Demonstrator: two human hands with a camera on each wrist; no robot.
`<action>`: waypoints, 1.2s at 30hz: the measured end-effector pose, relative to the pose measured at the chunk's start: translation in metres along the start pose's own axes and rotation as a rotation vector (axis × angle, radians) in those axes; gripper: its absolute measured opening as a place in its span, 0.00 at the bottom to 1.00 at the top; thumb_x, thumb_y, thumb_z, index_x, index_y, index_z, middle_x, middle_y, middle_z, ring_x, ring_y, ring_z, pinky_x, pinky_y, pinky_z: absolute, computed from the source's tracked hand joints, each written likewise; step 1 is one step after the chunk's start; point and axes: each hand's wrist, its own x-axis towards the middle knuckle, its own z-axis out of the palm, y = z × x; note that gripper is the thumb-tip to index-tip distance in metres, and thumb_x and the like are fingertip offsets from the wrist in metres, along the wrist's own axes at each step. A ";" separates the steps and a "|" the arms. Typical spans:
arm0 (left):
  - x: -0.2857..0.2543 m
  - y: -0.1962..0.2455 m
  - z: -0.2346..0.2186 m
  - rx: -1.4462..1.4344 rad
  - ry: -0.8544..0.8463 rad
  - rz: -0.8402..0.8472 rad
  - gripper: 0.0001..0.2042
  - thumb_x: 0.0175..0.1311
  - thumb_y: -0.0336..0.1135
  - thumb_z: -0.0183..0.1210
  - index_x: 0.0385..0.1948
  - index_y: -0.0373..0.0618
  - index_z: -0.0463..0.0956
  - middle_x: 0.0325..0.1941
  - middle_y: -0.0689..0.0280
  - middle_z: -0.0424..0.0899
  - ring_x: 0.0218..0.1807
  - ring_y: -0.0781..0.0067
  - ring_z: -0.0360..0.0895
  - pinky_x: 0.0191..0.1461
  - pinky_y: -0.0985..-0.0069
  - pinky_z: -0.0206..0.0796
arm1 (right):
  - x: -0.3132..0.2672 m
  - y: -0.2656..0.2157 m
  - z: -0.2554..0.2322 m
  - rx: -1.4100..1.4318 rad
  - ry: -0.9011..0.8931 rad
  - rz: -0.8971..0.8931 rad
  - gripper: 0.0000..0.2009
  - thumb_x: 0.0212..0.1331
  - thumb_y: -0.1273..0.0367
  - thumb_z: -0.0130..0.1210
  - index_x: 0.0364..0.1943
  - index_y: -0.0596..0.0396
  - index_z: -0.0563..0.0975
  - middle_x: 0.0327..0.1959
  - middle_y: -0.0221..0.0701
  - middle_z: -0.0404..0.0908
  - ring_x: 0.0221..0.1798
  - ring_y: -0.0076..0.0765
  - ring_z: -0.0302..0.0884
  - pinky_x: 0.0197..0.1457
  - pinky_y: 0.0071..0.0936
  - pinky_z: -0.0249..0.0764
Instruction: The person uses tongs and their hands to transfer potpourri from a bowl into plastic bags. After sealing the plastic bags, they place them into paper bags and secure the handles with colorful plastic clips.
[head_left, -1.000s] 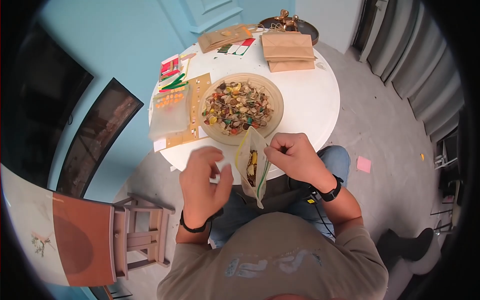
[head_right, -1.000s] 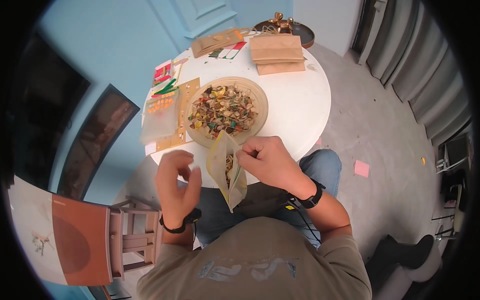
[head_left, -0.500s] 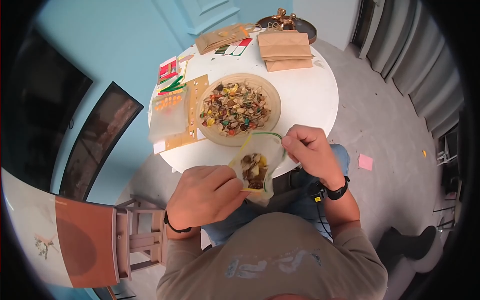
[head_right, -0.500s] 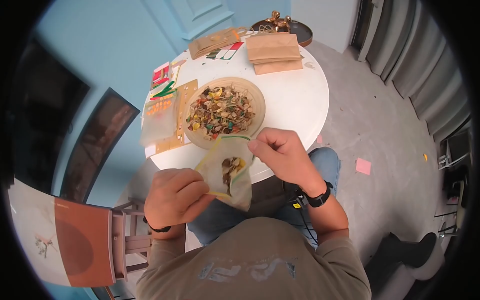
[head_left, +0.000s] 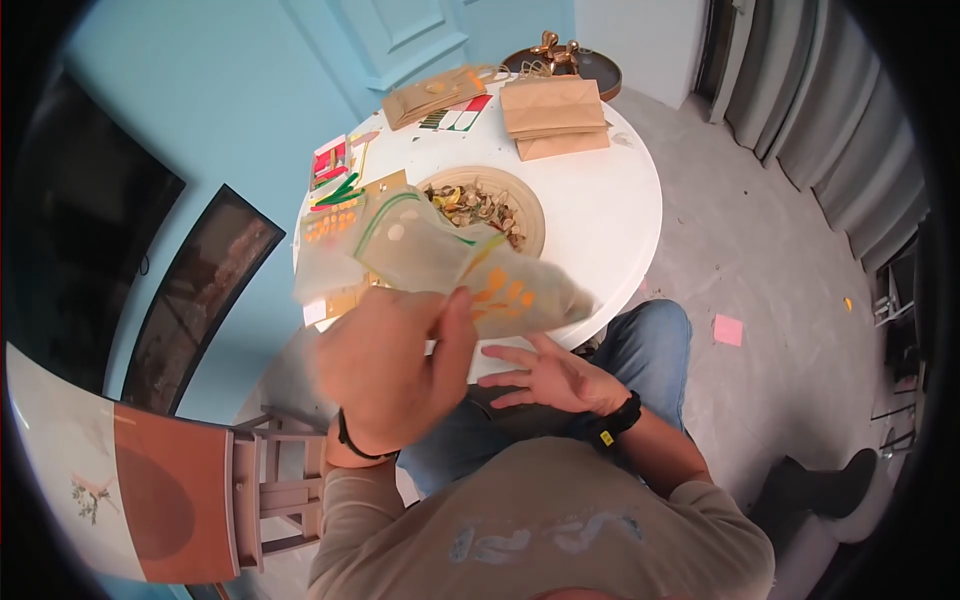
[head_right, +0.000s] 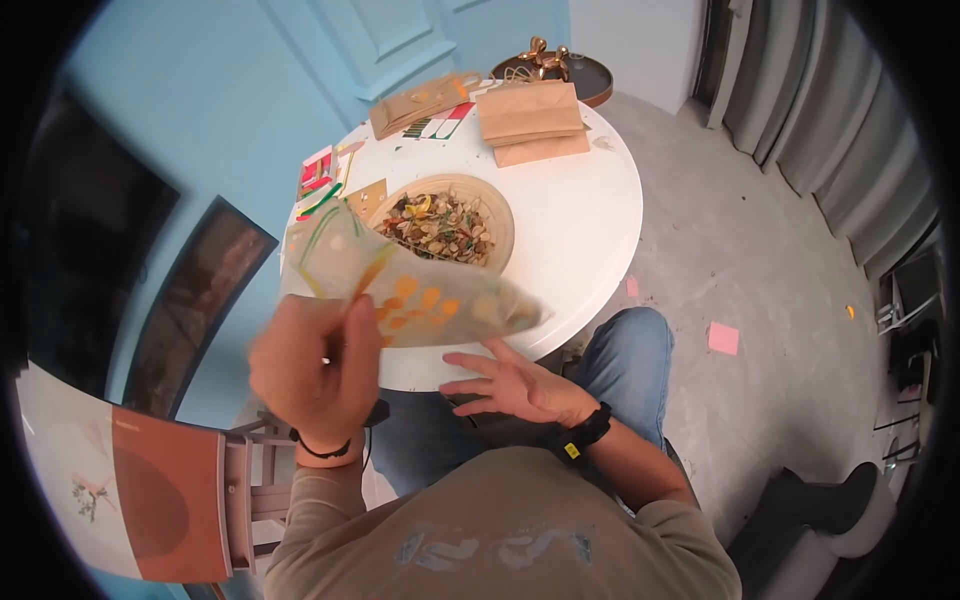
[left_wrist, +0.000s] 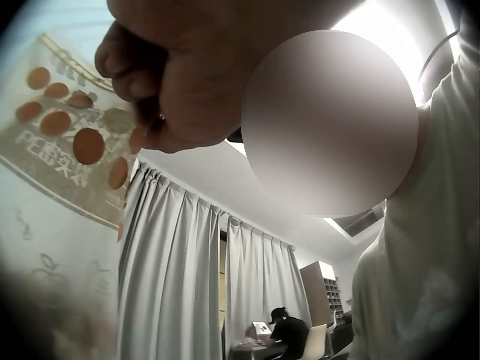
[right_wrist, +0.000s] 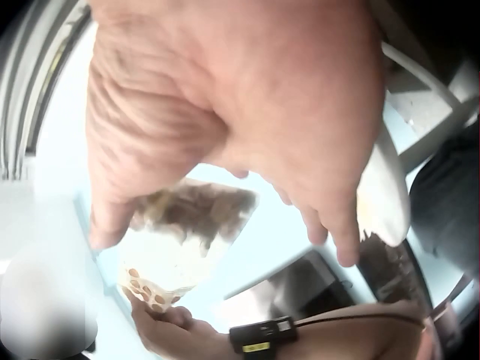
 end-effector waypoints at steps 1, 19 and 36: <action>0.003 0.003 0.006 0.005 -0.022 0.039 0.08 0.61 0.27 0.77 0.37 0.44 0.85 0.27 0.66 0.82 0.23 0.63 0.79 0.24 0.64 0.66 | 0.008 0.002 0.003 0.067 0.020 -0.071 0.68 0.55 0.27 0.75 0.94 0.37 0.48 0.95 0.43 0.53 0.94 0.74 0.48 0.87 0.77 0.60; -0.037 0.003 0.015 -0.314 -0.283 -0.182 0.15 0.64 0.30 0.80 0.50 0.42 0.87 0.43 0.57 0.92 0.24 0.67 0.83 0.28 0.71 0.72 | 0.021 -0.088 -0.043 0.027 0.485 -0.735 0.41 0.83 0.34 0.50 0.81 0.53 0.72 0.83 0.38 0.75 0.85 0.48 0.70 0.90 0.55 0.65; -0.075 -0.157 0.153 0.114 -0.749 0.258 0.15 0.71 0.28 0.63 0.57 0.39 0.81 0.49 0.57 0.82 0.34 0.54 0.88 0.36 0.58 0.80 | 0.141 -0.222 -0.041 -0.714 0.645 -0.641 0.29 0.80 0.51 0.68 0.72 0.57 0.78 0.67 0.33 0.83 0.69 0.30 0.80 0.74 0.36 0.77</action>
